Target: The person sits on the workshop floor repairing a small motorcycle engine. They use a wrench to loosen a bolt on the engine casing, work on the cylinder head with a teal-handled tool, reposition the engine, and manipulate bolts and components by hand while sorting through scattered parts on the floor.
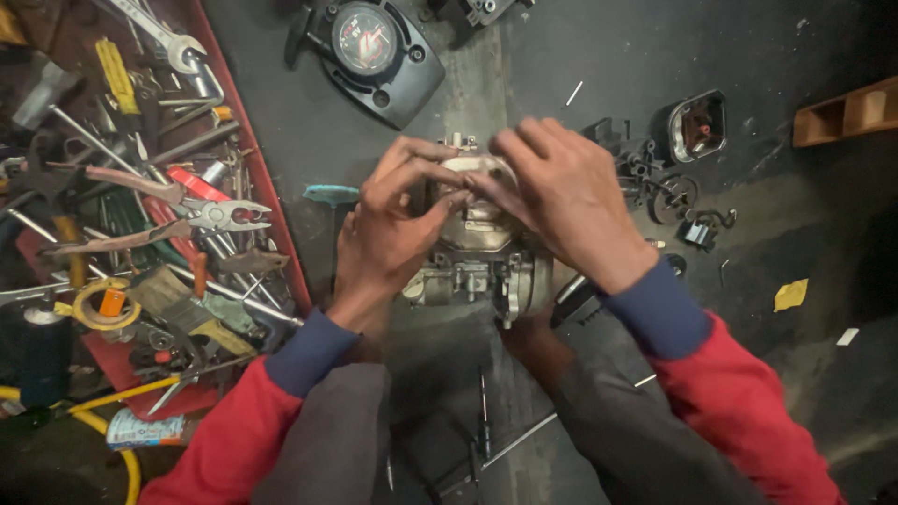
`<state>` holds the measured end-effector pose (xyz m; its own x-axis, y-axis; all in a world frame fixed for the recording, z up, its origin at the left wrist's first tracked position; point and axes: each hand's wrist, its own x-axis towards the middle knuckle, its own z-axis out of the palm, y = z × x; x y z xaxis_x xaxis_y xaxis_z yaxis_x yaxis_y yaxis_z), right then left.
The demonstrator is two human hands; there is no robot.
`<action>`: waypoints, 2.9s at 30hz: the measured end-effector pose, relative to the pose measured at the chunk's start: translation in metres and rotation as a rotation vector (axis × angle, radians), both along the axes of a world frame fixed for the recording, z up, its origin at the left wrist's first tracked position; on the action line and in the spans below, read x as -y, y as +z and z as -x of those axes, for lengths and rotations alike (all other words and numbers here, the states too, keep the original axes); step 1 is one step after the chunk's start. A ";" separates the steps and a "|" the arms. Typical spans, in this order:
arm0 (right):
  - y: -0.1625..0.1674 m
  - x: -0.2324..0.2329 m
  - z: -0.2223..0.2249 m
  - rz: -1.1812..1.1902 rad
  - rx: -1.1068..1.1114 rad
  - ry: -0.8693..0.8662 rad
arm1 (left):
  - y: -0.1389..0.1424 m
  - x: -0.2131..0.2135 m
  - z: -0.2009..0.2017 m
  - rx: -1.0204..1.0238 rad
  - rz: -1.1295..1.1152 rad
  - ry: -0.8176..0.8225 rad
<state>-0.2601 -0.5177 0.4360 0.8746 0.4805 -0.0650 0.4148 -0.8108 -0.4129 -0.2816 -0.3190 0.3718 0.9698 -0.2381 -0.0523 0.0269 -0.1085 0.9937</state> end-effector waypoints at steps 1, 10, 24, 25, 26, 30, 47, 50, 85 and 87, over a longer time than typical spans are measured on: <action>0.004 0.003 0.000 -0.076 -0.019 0.008 | 0.001 0.000 0.001 -0.018 -0.034 0.000; -0.009 0.016 -0.001 -0.023 -0.058 0.053 | -0.005 -0.001 -0.003 0.065 0.004 -0.046; -0.001 0.019 -0.007 -0.185 -0.056 0.107 | -0.013 0.001 -0.007 0.035 0.022 -0.068; -0.005 0.019 -0.007 -0.166 -0.060 0.092 | -0.016 0.002 -0.009 0.079 0.071 -0.050; -0.008 0.018 -0.007 -0.131 -0.056 0.078 | -0.019 0.004 -0.011 0.065 0.072 -0.031; -0.015 0.011 -0.006 0.018 -0.048 0.006 | -0.024 0.009 -0.009 0.064 0.078 0.004; -0.018 0.016 -0.005 -0.036 0.045 -0.022 | -0.018 0.010 -0.014 0.080 -0.001 -0.006; -0.009 0.017 -0.004 -0.021 0.060 -0.009 | -0.012 0.014 -0.012 0.091 -0.022 -0.005; -0.010 0.010 -0.040 0.274 0.188 0.515 | -0.034 -0.031 -0.035 -0.001 0.090 -0.310; -0.010 0.010 -0.040 0.250 0.140 0.559 | -0.039 -0.045 -0.033 -0.078 -0.065 -0.167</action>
